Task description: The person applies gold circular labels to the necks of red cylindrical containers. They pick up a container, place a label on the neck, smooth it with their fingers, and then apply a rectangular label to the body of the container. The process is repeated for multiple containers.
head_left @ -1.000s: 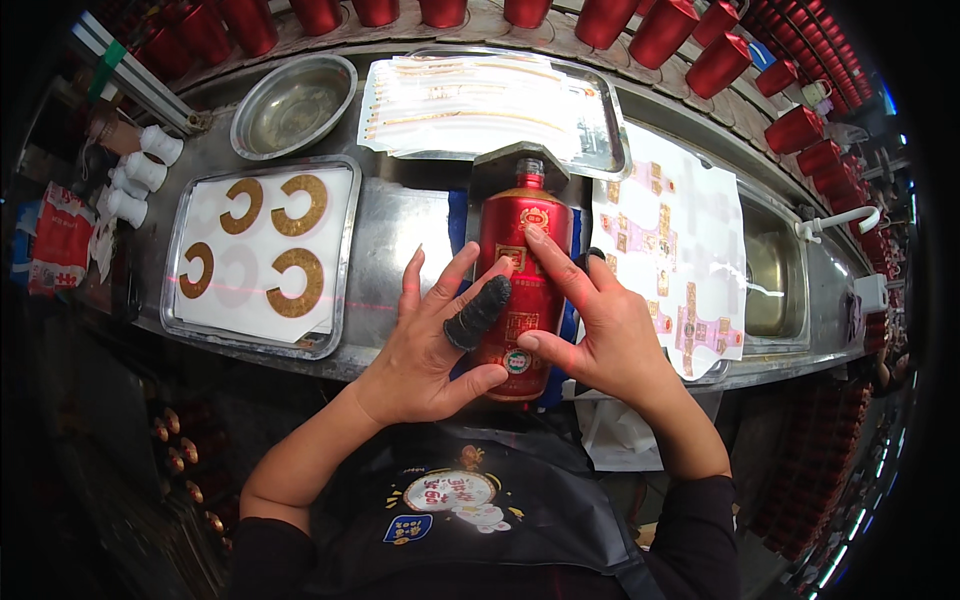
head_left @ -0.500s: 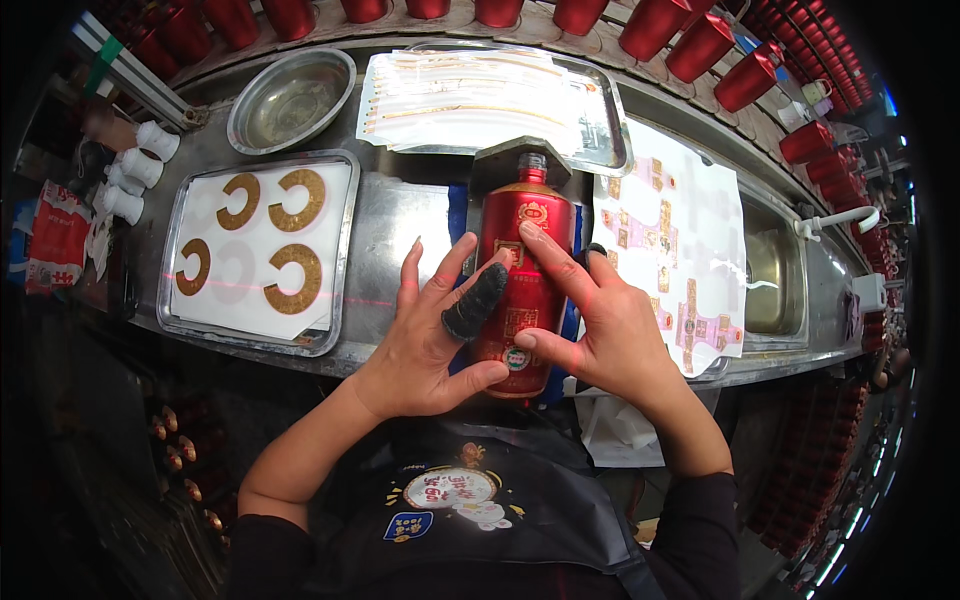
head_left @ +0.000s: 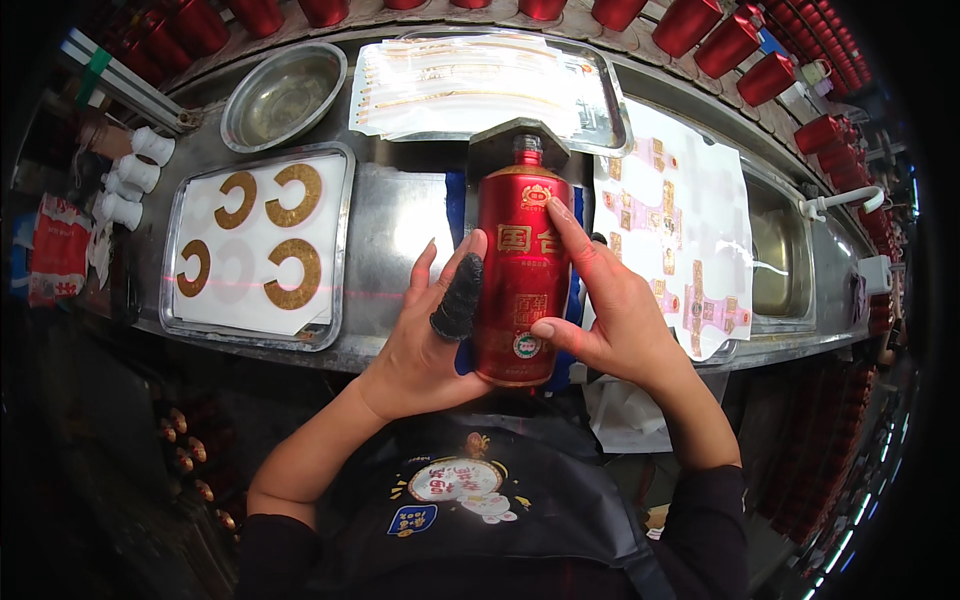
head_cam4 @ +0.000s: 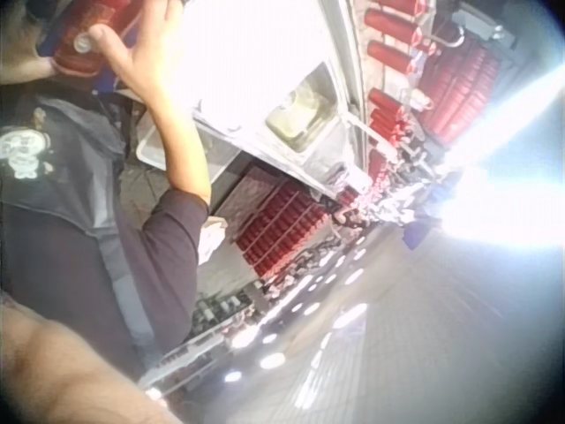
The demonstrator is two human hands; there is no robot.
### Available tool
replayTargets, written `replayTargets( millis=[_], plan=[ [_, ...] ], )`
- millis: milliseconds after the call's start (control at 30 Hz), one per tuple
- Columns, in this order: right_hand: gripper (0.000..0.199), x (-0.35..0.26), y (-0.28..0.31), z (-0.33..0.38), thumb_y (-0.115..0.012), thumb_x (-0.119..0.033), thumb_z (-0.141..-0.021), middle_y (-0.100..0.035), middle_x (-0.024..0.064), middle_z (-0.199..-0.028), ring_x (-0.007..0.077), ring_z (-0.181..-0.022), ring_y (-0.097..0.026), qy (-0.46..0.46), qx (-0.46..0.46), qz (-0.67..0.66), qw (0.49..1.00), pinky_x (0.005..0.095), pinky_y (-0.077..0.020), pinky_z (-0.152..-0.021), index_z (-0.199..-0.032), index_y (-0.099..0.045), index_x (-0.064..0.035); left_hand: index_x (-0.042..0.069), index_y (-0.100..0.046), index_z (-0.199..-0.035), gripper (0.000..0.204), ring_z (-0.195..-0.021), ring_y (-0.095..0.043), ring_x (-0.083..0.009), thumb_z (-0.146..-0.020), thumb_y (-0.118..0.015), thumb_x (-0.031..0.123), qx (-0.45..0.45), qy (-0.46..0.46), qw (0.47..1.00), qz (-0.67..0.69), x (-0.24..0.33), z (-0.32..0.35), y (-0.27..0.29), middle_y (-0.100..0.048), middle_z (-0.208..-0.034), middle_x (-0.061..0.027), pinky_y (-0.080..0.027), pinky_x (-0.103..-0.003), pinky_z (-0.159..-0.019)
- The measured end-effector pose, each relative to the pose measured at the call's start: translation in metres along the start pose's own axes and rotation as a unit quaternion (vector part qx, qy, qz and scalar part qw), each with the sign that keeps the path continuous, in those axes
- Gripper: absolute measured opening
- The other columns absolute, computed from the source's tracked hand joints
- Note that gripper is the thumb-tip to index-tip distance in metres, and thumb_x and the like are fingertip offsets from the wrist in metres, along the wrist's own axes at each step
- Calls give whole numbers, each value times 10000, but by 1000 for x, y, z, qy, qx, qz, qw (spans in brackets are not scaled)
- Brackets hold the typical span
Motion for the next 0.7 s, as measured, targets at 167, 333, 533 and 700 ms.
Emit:
replayTargets(
  millis=[167,333,533,700],
  plan=[
    [994,6,-1,2,-760,-499,-839,-566,195,-921,401,-792,-631,33,39,-49,997,455,-507,-720,-1637,-222,-249,104,-74,-1638,1309,-1503,-329,-401,-676,-917,381,-7,10,1000,13,0,1,0,-290,-1633,-254,-135,-641,-1185],
    [918,-2,4,6,-737,-507,-857,-537,185,-898,371,-759,-609,4,-15,17,1000,436,-497,-704,-1618,-296,-243,117,-129,-1635,1119,-1529,-262,-406,-814,-803,467,1,30,998,48,-2,1,9,-328,-1624,-234,-56,-652,-1190],
    [910,-3,4,7,-744,-505,-846,-508,159,-857,331,-715,-565,-12,-24,37,999,408,-462,-664,-1608,-336,-220,161,-322,-1588,824,-1539,-229,-385,-905,-715,400,-40,19,999,-15,6,-13,5,-394,-1612,-156,-40,-670,-1184],
    [918,-1,4,7,-749,-495,-845,-506,152,-840,321,-700,-558,-13,-19,23,999,403,-460,-656,-1612,-325,-220,147,-342,-1578,804,-1541,-228,-379,-908,-707,400,-50,28,998,-20,5,-15,3,-398,-1612,-149,-28,-661,-1187]
  ],
)
Point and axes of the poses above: each hand's wrist, its own z-axis away from the middle knuckle, its own y-axis out of the back of the hand, x = y × z, the point moved 8 cm from there along -z, towards the middle knuckle
